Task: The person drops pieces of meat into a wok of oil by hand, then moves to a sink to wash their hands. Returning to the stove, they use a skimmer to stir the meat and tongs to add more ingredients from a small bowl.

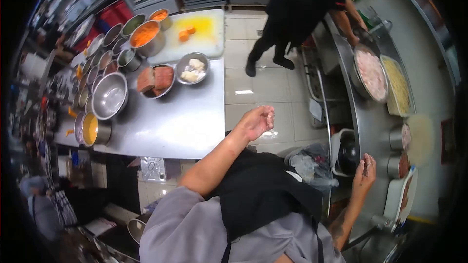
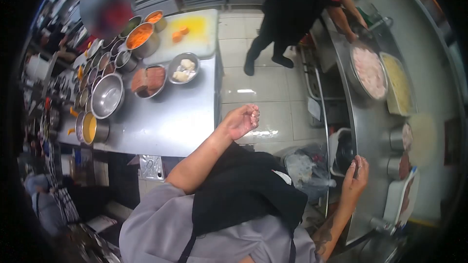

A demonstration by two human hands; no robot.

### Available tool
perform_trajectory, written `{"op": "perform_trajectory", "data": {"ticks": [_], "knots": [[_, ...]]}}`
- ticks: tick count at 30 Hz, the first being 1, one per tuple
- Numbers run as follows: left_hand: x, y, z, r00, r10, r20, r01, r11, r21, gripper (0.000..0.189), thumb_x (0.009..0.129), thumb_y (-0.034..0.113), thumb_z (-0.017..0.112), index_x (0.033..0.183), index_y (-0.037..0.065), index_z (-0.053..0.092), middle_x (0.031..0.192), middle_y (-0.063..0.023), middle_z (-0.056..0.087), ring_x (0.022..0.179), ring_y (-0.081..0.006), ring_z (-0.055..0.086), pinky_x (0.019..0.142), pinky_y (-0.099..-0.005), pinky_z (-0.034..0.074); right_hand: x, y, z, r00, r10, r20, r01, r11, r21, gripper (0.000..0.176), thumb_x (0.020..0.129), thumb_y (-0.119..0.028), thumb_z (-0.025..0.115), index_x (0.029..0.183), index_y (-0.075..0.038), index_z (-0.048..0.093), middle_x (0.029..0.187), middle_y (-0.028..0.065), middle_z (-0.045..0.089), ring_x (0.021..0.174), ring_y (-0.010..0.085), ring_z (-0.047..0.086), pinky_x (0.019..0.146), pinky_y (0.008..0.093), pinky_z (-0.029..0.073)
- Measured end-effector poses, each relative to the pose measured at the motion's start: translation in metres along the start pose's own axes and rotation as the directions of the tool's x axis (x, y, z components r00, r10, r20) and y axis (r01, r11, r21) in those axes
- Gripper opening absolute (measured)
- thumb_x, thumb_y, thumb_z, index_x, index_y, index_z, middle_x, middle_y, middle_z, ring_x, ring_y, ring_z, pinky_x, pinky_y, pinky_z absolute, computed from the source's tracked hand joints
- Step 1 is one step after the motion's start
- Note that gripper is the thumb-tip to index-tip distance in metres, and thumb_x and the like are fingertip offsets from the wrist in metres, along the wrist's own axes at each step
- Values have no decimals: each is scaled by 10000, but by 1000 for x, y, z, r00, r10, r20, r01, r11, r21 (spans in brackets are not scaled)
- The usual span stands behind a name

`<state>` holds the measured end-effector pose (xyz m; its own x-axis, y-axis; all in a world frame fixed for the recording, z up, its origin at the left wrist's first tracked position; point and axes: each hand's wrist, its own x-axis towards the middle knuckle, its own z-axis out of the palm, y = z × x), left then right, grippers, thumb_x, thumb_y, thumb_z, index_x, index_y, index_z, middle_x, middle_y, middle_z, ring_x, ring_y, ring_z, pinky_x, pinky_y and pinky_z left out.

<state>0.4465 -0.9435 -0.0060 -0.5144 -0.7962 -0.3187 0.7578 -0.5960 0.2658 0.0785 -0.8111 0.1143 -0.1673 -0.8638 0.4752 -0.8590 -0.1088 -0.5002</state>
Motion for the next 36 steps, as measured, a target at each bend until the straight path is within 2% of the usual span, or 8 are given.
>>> {"op": "perform_trajectory", "data": {"ticks": [5,8,10,15,20,28,32,36], "knots": [[5,37,-5,988,141,-63,-144,988,-49,46,863,77,505,887,38,512,720,-5,492,622,-105,469,582,-253,408,67,29,37,996,-84,17,84,996,1,214,879,-26,499,1045,79,584,1013,189,590,947,306,581,854,353,450],[41,59,-1,984,173,44,-171,984,-51,57,864,79,508,895,32,509,720,-5,492,624,-105,470,585,-249,412,100,45,40,1000,-14,12,13,1000,26,223,879,-43,502,1052,72,585,1055,210,590,985,330,577,871,372,445],[78,66,26,986,169,2,-169,985,34,56,863,79,505,895,34,507,722,-7,487,626,-111,472,586,-248,415,116,73,40,997,-32,-64,27,995,-92,226,875,-43,505,1053,71,585,1036,203,593,975,331,579,870,365,446],[217,51,120,998,-51,42,39,972,232,55,845,73,485,889,43,500,707,-10,470,611,-123,450,579,-262,398,135,149,25,939,228,-259,-245,969,-36,203,869,-29,516,1026,67,600,996,170,606,958,267,591,855,315,452],[352,27,194,961,-248,122,195,922,335,78,873,106,476,878,37,514,716,-10,471,625,-124,452,584,-257,406,162,211,14,873,305,-381,-370,923,-109,191,865,-9,516,1019,71,597,991,161,604,932,262,592,843,311,454],[495,29,259,936,-317,156,225,875,429,37,868,69,480,884,43,500,702,-8,459,618,-123,444,570,-261,400,309,220,18,930,116,-348,-189,965,-184,208,847,2,538,1038,66,587,1002,178,594,939,297,587,834,327,455],[596,32,269,953,-268,141,156,834,529,26,890,43,499,901,54,519,751,-20,514,689,-146,528,679,-278,479,382,246,42,954,13,-300,-73,979,-189,217,822,7,554,1028,73,580,986,191,585,923,338,579,818,352,459],[754,25,268,936,-284,209,87,759,645,37,892,45,515,921,60,533,810,-45,557,792,-179,585,771,-318,511,460,271,71,976,74,-206,-111,978,-176,209,812,5,544,1006,78,575,941,211,564,885,368,565,788,382,459]]}}
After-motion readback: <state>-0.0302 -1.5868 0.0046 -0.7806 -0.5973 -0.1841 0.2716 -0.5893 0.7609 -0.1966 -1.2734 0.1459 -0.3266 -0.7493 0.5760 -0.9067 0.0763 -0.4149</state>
